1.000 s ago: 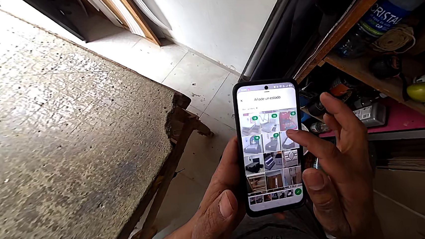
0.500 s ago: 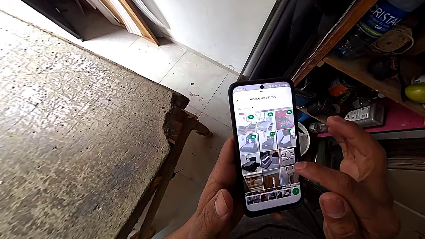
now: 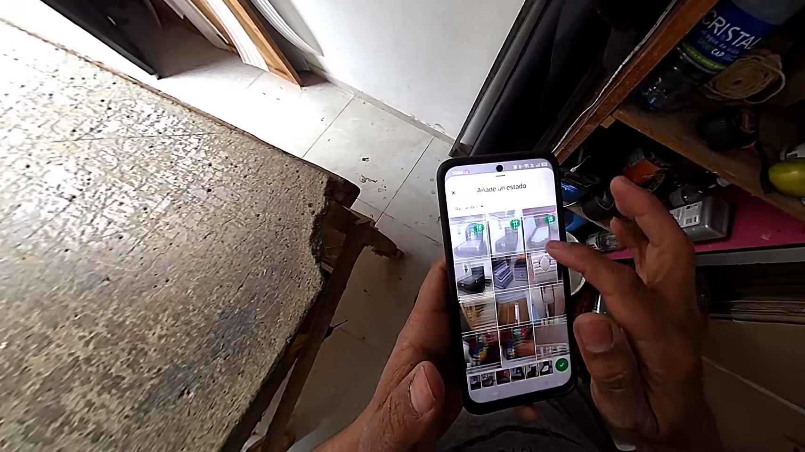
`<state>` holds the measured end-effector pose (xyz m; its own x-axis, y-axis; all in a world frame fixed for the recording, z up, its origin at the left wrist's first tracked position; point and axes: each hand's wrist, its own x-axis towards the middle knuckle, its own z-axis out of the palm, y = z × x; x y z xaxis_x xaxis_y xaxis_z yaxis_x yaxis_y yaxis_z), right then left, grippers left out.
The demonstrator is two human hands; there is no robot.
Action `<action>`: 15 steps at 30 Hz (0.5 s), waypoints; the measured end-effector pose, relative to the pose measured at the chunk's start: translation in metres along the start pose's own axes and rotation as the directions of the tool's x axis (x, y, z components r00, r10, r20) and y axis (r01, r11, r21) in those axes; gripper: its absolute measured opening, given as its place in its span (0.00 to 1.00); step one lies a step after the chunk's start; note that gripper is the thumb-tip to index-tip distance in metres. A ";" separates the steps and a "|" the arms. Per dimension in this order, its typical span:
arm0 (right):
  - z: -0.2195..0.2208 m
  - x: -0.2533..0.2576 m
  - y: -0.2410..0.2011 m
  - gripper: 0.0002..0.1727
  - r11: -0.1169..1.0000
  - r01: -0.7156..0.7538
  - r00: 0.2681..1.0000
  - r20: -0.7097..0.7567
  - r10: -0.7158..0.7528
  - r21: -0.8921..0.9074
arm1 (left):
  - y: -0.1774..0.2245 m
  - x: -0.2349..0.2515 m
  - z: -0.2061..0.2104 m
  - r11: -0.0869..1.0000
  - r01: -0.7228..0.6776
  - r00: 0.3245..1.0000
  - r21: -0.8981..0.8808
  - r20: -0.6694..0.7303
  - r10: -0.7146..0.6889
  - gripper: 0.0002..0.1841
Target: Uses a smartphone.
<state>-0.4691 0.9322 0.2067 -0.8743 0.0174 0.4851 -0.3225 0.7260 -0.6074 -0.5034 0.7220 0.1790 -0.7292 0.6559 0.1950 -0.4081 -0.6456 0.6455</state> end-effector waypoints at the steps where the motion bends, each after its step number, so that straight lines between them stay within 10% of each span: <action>1: 0.000 0.001 0.000 0.28 1.000 0.003 1.000 0.001 -0.003 -0.003 | 0.000 0.000 0.000 1.000 -0.002 1.000 -0.002 -0.002 0.001 0.40; 15: -0.004 0.002 -0.001 0.25 0.999 0.045 0.999 -0.014 -0.046 -0.029 | 0.000 0.002 -0.002 1.000 0.017 1.000 0.013 0.008 -0.017 0.40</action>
<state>-0.4690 0.9339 0.2111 -0.8535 -0.0060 0.5211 -0.3510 0.7458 -0.5662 -0.5057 0.7228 0.1775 -0.7181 0.6695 0.1899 -0.4129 -0.6295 0.6582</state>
